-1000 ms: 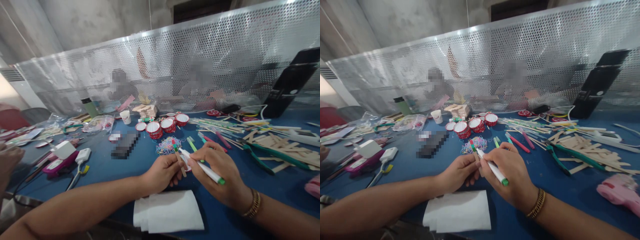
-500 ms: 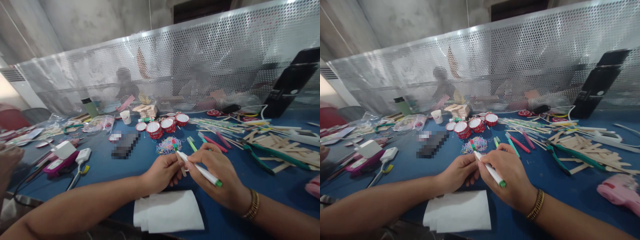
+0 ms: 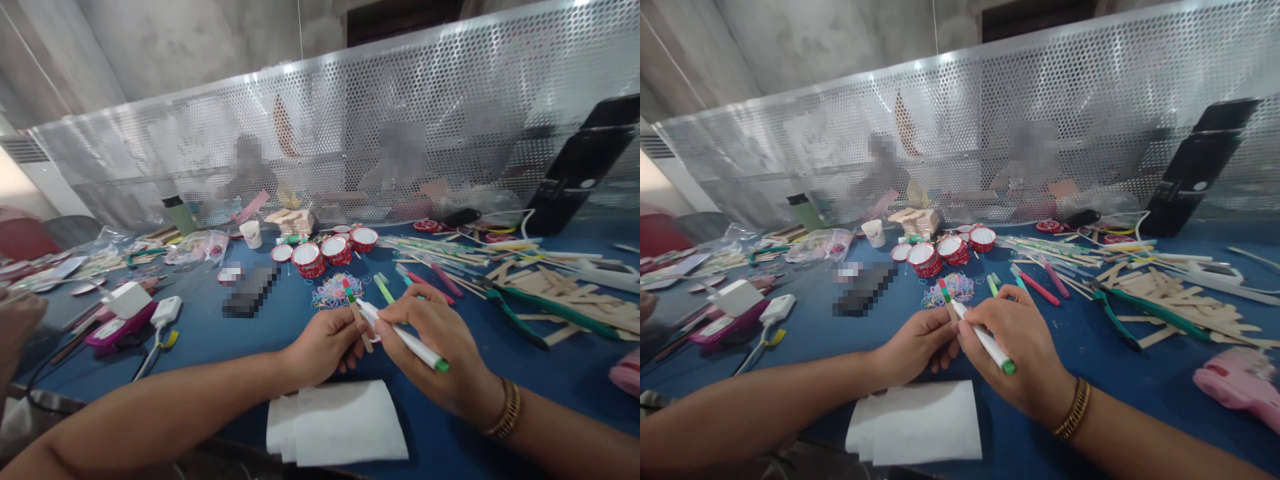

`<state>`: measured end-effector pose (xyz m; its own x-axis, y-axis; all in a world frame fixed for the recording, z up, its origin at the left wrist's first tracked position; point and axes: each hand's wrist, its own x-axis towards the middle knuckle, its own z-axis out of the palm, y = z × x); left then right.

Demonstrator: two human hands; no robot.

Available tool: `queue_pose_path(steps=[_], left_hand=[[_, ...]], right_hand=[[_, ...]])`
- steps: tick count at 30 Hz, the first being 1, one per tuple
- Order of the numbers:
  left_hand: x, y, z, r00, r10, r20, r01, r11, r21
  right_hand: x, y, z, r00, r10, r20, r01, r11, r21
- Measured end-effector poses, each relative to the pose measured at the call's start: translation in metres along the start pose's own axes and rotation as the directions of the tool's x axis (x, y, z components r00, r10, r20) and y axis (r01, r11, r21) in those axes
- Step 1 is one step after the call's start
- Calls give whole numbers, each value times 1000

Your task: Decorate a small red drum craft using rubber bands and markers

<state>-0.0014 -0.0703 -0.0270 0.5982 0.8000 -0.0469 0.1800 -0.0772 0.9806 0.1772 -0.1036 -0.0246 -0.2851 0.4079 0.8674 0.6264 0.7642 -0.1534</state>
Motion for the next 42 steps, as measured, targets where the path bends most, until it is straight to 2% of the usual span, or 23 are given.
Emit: queue_pose_path(steps=[13,19,26,34,42], left_hand=[[0,0,0,1000,2,1,-2,1000,14],[0,-3,-1,1000,9,0,-9,1000,-5],[0,-1,-1,1000,13,13,-13,999,29],[0,-1,0,1000,13,6,-13,1000,3],[0,1,0,1000,8,6,-8,999,34]], right_hand=[[-1,-1,1,1000,-1,17,1,1000,8],[0,-1,0,1000,3,-21,-3,1000,-3],[1,-3,1,1000,-6,11,6,1000,11],[-1,-1,1,1000,-3,-30,2,1000,-13],[0,-1,0,1000,-8,1,8,1000,1]])
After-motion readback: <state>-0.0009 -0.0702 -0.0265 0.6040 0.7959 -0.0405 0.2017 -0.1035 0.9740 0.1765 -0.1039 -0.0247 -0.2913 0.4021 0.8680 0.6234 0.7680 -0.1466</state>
